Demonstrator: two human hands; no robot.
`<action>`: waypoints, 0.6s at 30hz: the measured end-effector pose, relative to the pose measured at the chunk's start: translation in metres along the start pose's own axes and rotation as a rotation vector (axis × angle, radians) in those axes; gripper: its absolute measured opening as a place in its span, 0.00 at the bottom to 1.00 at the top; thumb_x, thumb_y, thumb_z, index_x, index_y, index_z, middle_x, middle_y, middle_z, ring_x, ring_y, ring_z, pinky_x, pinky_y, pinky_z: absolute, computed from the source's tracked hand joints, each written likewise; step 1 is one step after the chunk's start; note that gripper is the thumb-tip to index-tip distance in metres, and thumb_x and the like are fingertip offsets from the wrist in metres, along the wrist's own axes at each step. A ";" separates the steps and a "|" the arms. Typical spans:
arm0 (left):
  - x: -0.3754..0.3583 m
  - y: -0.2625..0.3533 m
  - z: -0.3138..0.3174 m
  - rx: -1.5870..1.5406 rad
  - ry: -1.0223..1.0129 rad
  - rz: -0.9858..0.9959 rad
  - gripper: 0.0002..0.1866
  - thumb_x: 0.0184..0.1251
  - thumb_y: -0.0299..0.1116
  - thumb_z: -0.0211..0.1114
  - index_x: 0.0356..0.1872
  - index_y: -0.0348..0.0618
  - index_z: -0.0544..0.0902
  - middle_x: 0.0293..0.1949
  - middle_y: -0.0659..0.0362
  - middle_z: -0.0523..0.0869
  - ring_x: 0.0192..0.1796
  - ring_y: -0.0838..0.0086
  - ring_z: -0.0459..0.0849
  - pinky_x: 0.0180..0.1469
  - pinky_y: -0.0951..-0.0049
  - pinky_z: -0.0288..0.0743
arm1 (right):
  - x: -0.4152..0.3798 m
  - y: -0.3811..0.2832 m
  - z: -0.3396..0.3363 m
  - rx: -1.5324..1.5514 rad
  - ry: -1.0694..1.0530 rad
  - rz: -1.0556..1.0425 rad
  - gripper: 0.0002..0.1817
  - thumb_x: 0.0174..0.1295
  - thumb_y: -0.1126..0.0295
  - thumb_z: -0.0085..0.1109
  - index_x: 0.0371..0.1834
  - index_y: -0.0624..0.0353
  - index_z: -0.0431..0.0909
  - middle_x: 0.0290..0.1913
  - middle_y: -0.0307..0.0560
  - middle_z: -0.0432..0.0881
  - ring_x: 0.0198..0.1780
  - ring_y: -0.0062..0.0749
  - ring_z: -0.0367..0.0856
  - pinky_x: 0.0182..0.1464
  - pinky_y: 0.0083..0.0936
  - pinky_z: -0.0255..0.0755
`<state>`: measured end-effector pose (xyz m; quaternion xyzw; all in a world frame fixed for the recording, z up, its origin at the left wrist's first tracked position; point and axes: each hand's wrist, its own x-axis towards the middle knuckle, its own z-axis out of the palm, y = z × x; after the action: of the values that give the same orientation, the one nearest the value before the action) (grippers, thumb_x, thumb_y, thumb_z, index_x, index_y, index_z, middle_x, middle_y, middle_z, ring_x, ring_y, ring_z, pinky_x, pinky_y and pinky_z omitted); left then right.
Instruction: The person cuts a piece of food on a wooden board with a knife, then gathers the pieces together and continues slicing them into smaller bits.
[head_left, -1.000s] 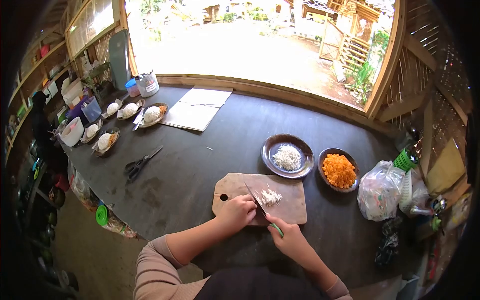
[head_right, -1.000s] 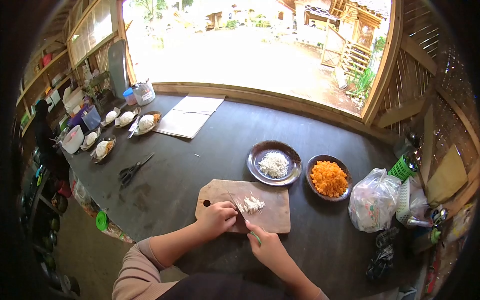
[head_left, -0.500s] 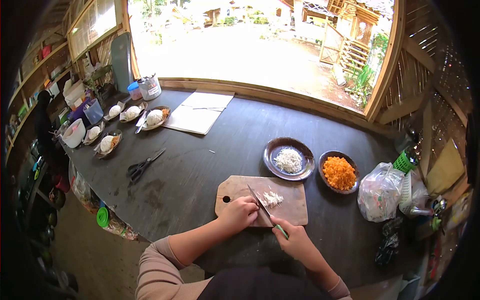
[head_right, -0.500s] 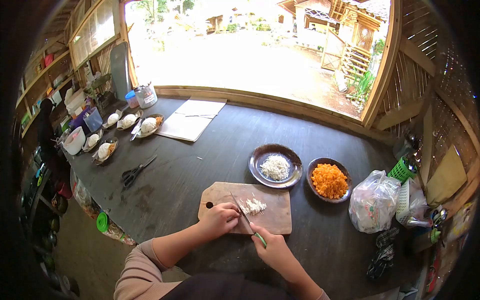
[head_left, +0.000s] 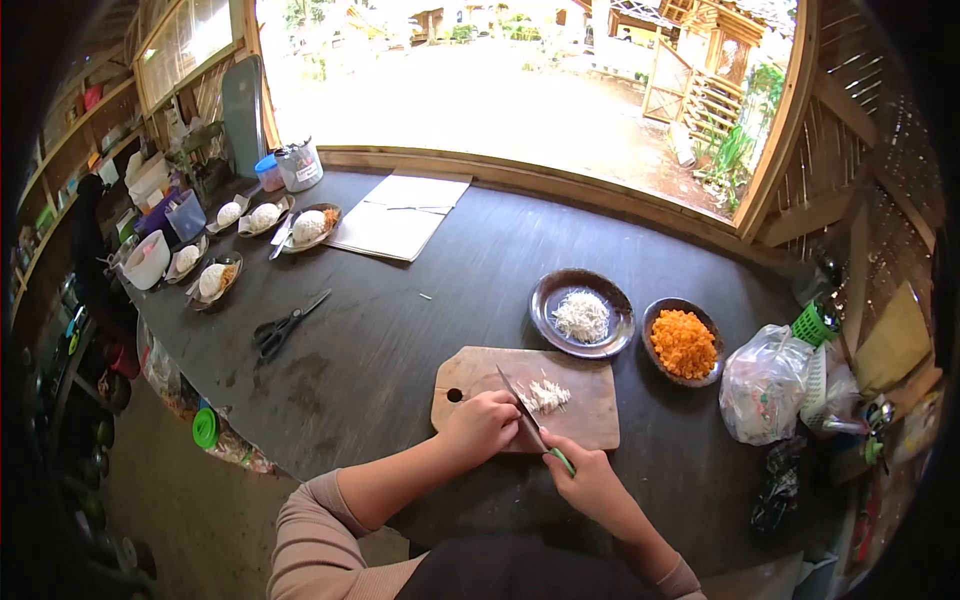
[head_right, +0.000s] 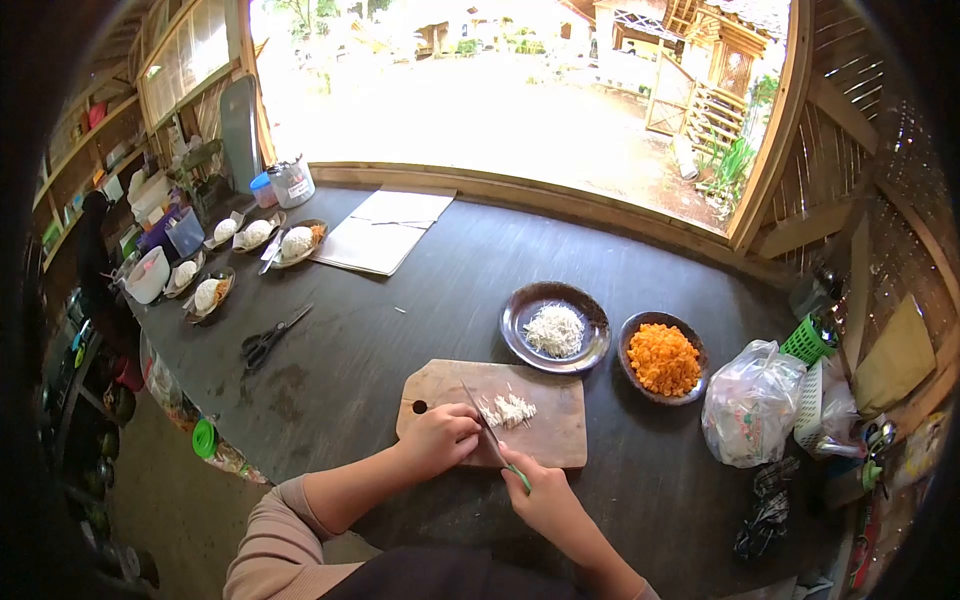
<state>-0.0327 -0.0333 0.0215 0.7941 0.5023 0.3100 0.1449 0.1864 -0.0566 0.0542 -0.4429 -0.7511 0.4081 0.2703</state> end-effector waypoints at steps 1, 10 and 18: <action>0.000 0.000 0.000 0.008 -0.010 -0.010 0.07 0.58 0.28 0.66 0.35 0.35 0.87 0.41 0.54 0.85 0.46 0.61 0.85 0.51 0.65 0.79 | 0.003 0.003 0.003 0.003 0.000 0.000 0.19 0.65 0.73 0.61 0.60 0.57 0.79 0.36 0.64 0.84 0.36 0.45 0.88 0.43 0.29 0.77; -0.001 -0.004 0.001 -0.030 0.012 -0.009 0.07 0.59 0.28 0.66 0.35 0.35 0.87 0.41 0.54 0.86 0.43 0.61 0.86 0.47 0.65 0.80 | 0.009 0.009 0.006 -0.048 0.001 -0.038 0.18 0.67 0.73 0.59 0.60 0.58 0.78 0.41 0.65 0.84 0.46 0.54 0.86 0.45 0.33 0.77; -0.001 -0.002 0.000 -0.024 -0.012 -0.024 0.06 0.59 0.28 0.65 0.34 0.37 0.87 0.40 0.55 0.85 0.42 0.61 0.86 0.47 0.65 0.80 | -0.003 -0.004 0.001 -0.035 0.048 -0.104 0.20 0.65 0.75 0.59 0.61 0.57 0.77 0.30 0.67 0.81 0.30 0.59 0.82 0.34 0.38 0.75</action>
<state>-0.0347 -0.0335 0.0201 0.7880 0.5073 0.3095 0.1610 0.1849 -0.0603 0.0565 -0.4174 -0.7736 0.3696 0.3012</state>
